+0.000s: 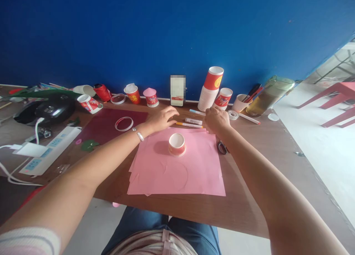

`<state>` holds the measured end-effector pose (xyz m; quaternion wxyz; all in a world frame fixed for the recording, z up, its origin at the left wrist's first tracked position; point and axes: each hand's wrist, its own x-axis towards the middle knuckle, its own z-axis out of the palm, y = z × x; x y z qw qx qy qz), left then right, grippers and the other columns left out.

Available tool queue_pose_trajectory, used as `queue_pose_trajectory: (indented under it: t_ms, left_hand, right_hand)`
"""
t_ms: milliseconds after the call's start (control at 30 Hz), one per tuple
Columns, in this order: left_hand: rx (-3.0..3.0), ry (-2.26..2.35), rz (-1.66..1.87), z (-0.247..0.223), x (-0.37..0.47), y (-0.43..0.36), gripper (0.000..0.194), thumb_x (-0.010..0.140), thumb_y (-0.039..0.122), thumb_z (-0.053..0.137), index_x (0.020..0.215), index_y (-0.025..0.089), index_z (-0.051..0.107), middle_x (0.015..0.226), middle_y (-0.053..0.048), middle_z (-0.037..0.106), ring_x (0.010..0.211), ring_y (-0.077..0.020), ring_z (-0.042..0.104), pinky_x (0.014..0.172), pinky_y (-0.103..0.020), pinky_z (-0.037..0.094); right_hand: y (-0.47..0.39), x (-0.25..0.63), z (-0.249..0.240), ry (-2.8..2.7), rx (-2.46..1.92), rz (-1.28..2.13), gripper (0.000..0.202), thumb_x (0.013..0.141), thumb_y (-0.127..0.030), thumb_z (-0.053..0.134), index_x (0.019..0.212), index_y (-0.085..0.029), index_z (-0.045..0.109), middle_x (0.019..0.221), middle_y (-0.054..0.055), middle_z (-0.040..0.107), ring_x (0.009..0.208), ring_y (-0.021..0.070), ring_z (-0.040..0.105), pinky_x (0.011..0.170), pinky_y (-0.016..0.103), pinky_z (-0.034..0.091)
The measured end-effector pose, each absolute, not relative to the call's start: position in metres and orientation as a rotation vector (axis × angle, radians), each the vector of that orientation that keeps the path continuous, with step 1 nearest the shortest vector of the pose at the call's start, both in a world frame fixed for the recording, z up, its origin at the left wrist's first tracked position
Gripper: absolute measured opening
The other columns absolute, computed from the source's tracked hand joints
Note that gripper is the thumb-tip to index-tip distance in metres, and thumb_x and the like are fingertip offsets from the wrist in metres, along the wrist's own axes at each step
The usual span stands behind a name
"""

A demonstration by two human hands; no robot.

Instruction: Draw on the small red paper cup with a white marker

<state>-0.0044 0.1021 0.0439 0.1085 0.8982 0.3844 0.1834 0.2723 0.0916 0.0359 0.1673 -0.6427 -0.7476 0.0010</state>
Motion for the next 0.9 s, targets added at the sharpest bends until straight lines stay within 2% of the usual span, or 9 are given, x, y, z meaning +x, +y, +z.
queue_pose_trajectory:
  t_ms: [67,133,200,267,400,600,733,900]
  left_hand:
    - [2.645,1.077,0.723,0.048,-0.008,0.099,0.048,0.095,0.021,0.068,0.141,0.018,0.055,0.146,-0.015,0.056,0.103,-0.0186,0.068,0.086,-0.031,0.055]
    - [2.651,0.997,0.789,0.053,-0.01,0.097,0.053,0.097,0.025,0.067,0.147,0.019,0.05,0.141,-0.015,0.06,0.093,-0.0156,0.069,0.081,-0.029,0.056]
    - [2.683,0.934,0.762,0.055,-0.011,0.095,0.032,0.101,0.028,0.061,0.131,0.019,0.064,0.121,-0.011,0.07,0.09,-0.0157,0.069,0.078,-0.028,0.054]
    - [2.721,0.872,0.703,0.056,-0.012,0.093,0.023,0.102,0.032,0.059,0.114,0.017,0.072,0.105,-0.008,0.072,0.092,-0.017,0.07,0.079,-0.027,0.053]
    - [2.75,0.898,0.589,0.055,-0.017,0.087,0.026,0.099,0.037,0.065,0.114,0.018,0.074,0.108,-0.008,0.071,0.092,-0.0181,0.069,0.072,-0.026,0.049]
    - [2.74,1.126,0.391,0.054,-0.026,0.078,0.031,0.103,0.041,0.053,0.104,0.021,0.077,0.094,-0.005,0.073,0.082,-0.0188,0.068,0.056,-0.028,0.034]
    - [2.735,1.112,0.337,0.048,-0.03,0.071,0.03,0.103,0.04,0.054,0.102,0.021,0.077,0.094,-0.005,0.075,0.082,-0.0185,0.069,0.059,-0.027,0.036]
    - [2.718,0.993,0.36,0.043,-0.034,0.063,0.03,0.103,0.041,0.055,0.1,0.021,0.077,0.088,-0.005,0.073,0.077,-0.0171,0.067,0.06,-0.026,0.039]
  right_hand:
    - [0.079,0.268,0.044,-2.159,-1.79,-0.068,0.018,0.091,-0.023,0.06,0.102,-0.019,0.074,0.096,0.015,0.073,0.099,0.0299,0.066,0.078,0.037,0.047]
    - [0.066,0.263,0.051,-2.229,-1.702,-0.095,0.022,0.094,-0.025,0.058,0.109,-0.021,0.073,0.1,0.014,0.073,0.105,0.0304,0.065,0.081,0.038,0.047]
    - [0.056,0.257,0.054,-2.304,-1.6,-0.091,0.018,0.095,-0.027,0.061,0.106,-0.024,0.074,0.101,0.011,0.075,0.11,0.0302,0.063,0.087,0.038,0.048]
    - [0.049,0.252,0.055,-2.341,-1.438,-0.047,0.016,0.096,-0.027,0.06,0.103,-0.025,0.074,0.102,0.009,0.076,0.105,0.0286,0.065,0.089,0.04,0.05]
    - [0.047,0.246,0.053,-2.277,-1.273,0.087,0.02,0.1,-0.031,0.056,0.101,-0.025,0.075,0.099,0.009,0.076,0.097,0.0272,0.067,0.087,0.04,0.052]
    - [0.043,0.242,0.039,-2.122,-1.25,0.372,0.019,0.097,-0.032,0.057,0.1,-0.025,0.075,0.101,0.008,0.078,0.091,0.0255,0.072,0.081,0.035,0.053]
    - [0.033,0.235,0.021,-2.09,-1.252,0.429,0.022,0.098,-0.038,0.056,0.098,-0.026,0.074,0.091,0.005,0.079,0.08,0.0235,0.073,0.075,0.034,0.054]
    - [0.022,0.234,0.013,-2.081,-1.196,0.477,0.028,0.099,-0.048,0.053,0.095,-0.028,0.073,0.095,0.006,0.08,0.083,0.0241,0.073,0.079,0.037,0.057]
